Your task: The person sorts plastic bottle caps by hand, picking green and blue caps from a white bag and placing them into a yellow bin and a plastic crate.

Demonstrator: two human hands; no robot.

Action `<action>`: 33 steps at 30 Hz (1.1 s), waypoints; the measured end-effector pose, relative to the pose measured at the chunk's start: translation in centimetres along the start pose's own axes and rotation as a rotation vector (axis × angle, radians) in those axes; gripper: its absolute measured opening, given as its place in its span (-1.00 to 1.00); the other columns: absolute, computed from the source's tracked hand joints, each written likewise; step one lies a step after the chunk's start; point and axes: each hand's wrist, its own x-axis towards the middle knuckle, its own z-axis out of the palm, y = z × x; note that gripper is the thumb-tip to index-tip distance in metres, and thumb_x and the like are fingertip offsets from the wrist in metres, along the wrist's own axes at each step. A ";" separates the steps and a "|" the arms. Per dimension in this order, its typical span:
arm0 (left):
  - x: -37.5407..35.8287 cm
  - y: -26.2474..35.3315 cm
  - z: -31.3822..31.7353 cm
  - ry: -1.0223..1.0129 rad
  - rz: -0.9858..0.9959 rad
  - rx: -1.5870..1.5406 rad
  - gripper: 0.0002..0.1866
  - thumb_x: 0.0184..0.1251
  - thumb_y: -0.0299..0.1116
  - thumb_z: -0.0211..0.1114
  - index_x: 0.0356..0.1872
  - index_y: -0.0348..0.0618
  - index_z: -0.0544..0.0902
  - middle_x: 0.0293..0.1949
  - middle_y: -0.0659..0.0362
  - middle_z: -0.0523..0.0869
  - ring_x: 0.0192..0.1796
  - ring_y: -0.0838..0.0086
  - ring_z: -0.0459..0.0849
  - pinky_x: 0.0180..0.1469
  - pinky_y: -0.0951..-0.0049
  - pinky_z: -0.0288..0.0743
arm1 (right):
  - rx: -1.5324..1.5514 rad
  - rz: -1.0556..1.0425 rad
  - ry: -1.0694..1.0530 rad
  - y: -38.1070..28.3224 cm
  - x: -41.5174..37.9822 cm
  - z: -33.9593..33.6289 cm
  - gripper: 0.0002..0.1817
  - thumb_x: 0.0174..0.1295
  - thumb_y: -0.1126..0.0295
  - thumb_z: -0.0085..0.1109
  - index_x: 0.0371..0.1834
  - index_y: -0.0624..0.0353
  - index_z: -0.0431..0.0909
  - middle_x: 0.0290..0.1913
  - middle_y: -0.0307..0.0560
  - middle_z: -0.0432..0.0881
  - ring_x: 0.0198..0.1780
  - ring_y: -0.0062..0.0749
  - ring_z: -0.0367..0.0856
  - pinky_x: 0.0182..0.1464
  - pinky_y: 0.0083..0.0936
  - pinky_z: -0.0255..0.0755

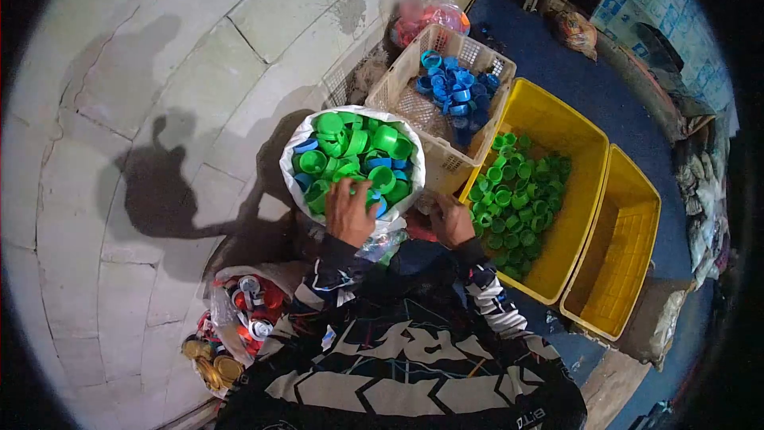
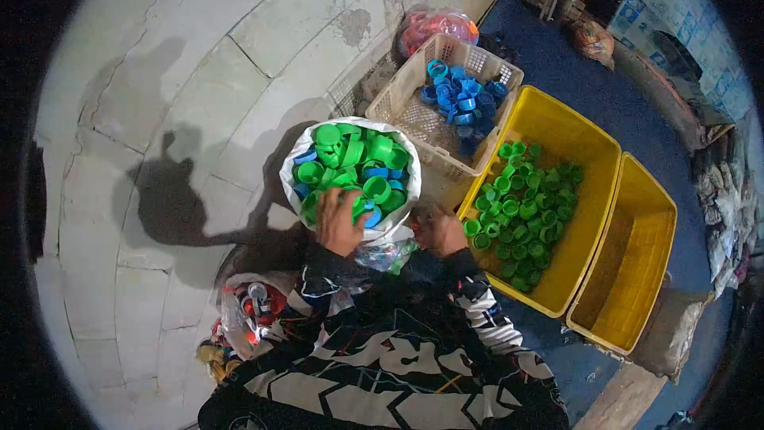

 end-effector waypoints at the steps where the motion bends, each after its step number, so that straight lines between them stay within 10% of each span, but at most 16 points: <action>1: -0.3 -1.4 0.1 -0.008 -0.031 0.006 -0.59 0.00 -0.36 0.44 -0.05 -0.07 0.58 -0.12 -0.02 0.51 -0.04 -0.01 0.48 0.00 0.01 0.34 | 0.026 0.100 -0.014 -0.7 0.5 0.9 -0.68 0.06 0.42 0.22 -0.06 0.11 0.58 -0.20 0.23 0.62 -0.20 0.16 0.62 -0.18 -0.11 0.52; 12: -0.7 -5.0 1.3 -0.098 -0.274 -0.082 -0.73 0.18 -0.24 0.34 -0.14 -0.08 0.59 -0.34 -0.05 0.66 -0.25 -0.03 0.62 -0.23 0.07 0.43 | -0.280 -0.001 -0.112 -4.7 5.7 5.5 -0.62 0.06 0.40 0.19 0.02 -0.03 0.57 -0.18 0.15 0.57 -0.09 0.13 0.57 -0.10 -0.06 0.50; 33: 2.6 4.5 5.2 -0.122 0.041 -0.382 -0.79 0.11 -0.28 0.44 -0.36 -0.22 0.70 -0.44 -0.01 0.72 -0.42 0.20 0.72 -0.36 0.34 0.54 | -0.173 0.146 0.314 -0.2 -2.7 -2.2 -0.80 0.08 0.42 0.24 -0.20 0.14 0.62 -0.33 0.08 0.56 -0.19 0.07 0.54 -0.17 -0.14 0.44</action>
